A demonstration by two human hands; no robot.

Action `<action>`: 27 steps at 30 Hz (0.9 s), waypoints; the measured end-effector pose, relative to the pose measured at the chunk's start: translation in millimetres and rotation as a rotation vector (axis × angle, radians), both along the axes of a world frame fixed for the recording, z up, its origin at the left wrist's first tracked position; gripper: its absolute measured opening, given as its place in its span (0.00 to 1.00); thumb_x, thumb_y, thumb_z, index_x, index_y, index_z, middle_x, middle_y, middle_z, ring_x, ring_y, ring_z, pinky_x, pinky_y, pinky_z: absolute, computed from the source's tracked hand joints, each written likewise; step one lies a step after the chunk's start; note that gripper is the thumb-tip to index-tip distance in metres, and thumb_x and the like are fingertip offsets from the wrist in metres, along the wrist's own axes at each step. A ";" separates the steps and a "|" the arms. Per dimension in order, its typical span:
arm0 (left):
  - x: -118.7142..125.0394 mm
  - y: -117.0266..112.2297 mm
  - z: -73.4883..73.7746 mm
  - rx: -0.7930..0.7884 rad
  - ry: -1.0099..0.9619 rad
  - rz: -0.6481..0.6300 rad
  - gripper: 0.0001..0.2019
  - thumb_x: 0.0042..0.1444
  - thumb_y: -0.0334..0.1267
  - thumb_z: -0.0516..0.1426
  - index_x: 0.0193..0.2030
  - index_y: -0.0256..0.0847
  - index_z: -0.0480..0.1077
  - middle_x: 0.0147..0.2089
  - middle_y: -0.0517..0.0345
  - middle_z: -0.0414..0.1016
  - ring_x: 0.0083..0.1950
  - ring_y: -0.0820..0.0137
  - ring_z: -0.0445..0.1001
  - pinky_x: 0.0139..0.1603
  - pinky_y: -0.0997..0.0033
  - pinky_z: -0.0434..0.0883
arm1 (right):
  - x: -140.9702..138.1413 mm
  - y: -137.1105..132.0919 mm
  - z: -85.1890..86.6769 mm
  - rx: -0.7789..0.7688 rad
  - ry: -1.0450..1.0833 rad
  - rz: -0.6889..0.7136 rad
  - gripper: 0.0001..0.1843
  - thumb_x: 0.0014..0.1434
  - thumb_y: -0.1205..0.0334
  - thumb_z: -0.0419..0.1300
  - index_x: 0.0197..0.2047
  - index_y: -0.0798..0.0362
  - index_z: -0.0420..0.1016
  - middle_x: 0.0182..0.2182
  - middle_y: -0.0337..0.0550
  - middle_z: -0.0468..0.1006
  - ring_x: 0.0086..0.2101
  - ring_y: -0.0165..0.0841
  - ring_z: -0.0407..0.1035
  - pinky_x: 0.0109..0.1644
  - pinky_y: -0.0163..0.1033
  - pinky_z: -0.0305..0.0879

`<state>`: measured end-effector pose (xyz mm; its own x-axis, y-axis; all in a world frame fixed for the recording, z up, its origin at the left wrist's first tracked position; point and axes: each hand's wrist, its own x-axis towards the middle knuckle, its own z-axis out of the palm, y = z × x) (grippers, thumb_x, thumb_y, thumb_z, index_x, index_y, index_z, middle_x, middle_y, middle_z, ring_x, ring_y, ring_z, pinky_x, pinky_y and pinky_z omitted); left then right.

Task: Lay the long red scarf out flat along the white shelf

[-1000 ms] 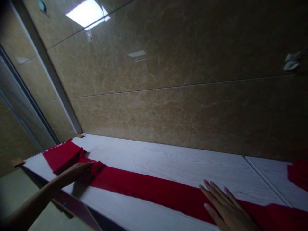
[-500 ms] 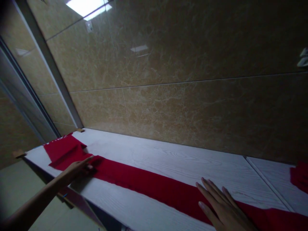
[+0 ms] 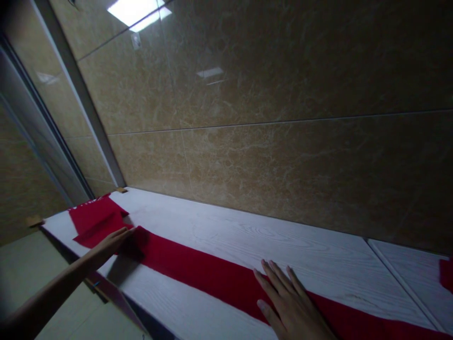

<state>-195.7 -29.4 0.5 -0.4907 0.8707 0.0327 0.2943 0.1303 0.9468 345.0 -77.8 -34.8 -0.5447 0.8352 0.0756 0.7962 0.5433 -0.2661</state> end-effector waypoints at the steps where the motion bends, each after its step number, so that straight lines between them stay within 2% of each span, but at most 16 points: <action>1: -0.7 -0.2 -1.9 0.007 0.003 0.009 0.27 0.33 0.64 0.67 0.24 0.42 0.64 0.19 0.67 0.65 0.21 0.72 0.66 0.20 0.75 0.61 | 2.3 0.0 -1.7 0.008 0.002 0.004 0.31 0.73 0.41 0.48 0.73 0.43 0.59 0.72 0.42 0.52 0.70 0.51 0.47 0.72 0.70 0.45; 4: 1.8 -6.7 -3.8 0.010 -0.004 0.044 0.29 0.32 0.67 0.66 0.26 0.43 0.66 0.21 0.64 0.69 0.23 0.70 0.70 0.21 0.74 0.65 | 6.5 1.1 -3.9 0.020 0.021 0.019 0.30 0.73 0.42 0.49 0.72 0.42 0.60 0.71 0.41 0.54 0.70 0.50 0.49 0.72 0.67 0.46; 6: 8.0 -14.4 -3.4 -0.045 -0.002 0.047 0.30 0.34 0.70 0.64 0.27 0.42 0.70 0.23 0.59 0.73 0.24 0.67 0.72 0.22 0.72 0.66 | 6.8 3.0 -4.8 0.021 0.036 0.027 0.30 0.73 0.42 0.49 0.73 0.41 0.59 0.71 0.41 0.55 0.70 0.49 0.49 0.73 0.66 0.47; 9: 21.5 -24.5 -4.2 -0.181 0.030 -0.011 0.33 0.32 0.72 0.63 0.26 0.39 0.74 0.23 0.53 0.75 0.21 0.67 0.70 0.20 0.71 0.63 | 5.3 5.9 -5.3 0.008 0.031 0.016 0.31 0.72 0.41 0.49 0.72 0.42 0.60 0.71 0.42 0.55 0.70 0.50 0.49 0.72 0.67 0.46; 14: 43.7 -26.0 -9.3 -0.295 0.116 -0.111 0.33 0.30 0.72 0.63 0.23 0.38 0.74 0.20 0.54 0.73 0.19 0.69 0.67 0.18 0.72 0.60 | 3.7 7.2 -3.7 -0.053 -0.030 -0.001 0.32 0.72 0.39 0.46 0.73 0.44 0.59 0.72 0.42 0.53 0.71 0.50 0.47 0.72 0.66 0.45; 19: 57.3 -26.3 -9.5 -0.240 0.136 -0.099 0.33 0.29 0.73 0.64 0.23 0.40 0.72 0.20 0.56 0.72 0.20 0.69 0.67 0.19 0.72 0.62 | 7.4 5.0 -7.6 0.035 0.039 0.033 0.27 0.75 0.49 0.44 0.73 0.43 0.58 0.72 0.42 0.55 0.70 0.47 0.50 0.73 0.66 0.46; 22: 57.5 -31.6 -9.1 -0.169 0.136 -0.092 0.34 0.32 0.74 0.64 0.24 0.41 0.70 0.24 0.56 0.75 0.23 0.67 0.71 0.21 0.72 0.65 | 8.6 3.4 -7.9 0.036 0.042 0.035 0.27 0.75 0.50 0.45 0.73 0.43 0.58 0.71 0.42 0.56 0.70 0.47 0.51 0.73 0.65 0.47; 27: 45.8 -42.1 -18.8 -0.079 0.254 -0.059 0.32 0.35 0.73 0.64 0.23 0.43 0.65 0.21 0.62 0.68 0.26 0.66 0.71 0.22 0.73 0.65 | 9.0 3.8 -7.6 0.021 -0.001 0.021 0.27 0.75 0.49 0.44 0.73 0.42 0.58 0.72 0.40 0.54 0.70 0.46 0.50 0.73 0.66 0.46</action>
<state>-149.9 -71.4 -18.3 -0.4239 0.9023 0.0789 0.5304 0.1767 0.8291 354.1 -74.1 -42.4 -0.5625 0.8217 0.0922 0.7847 0.5656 -0.2535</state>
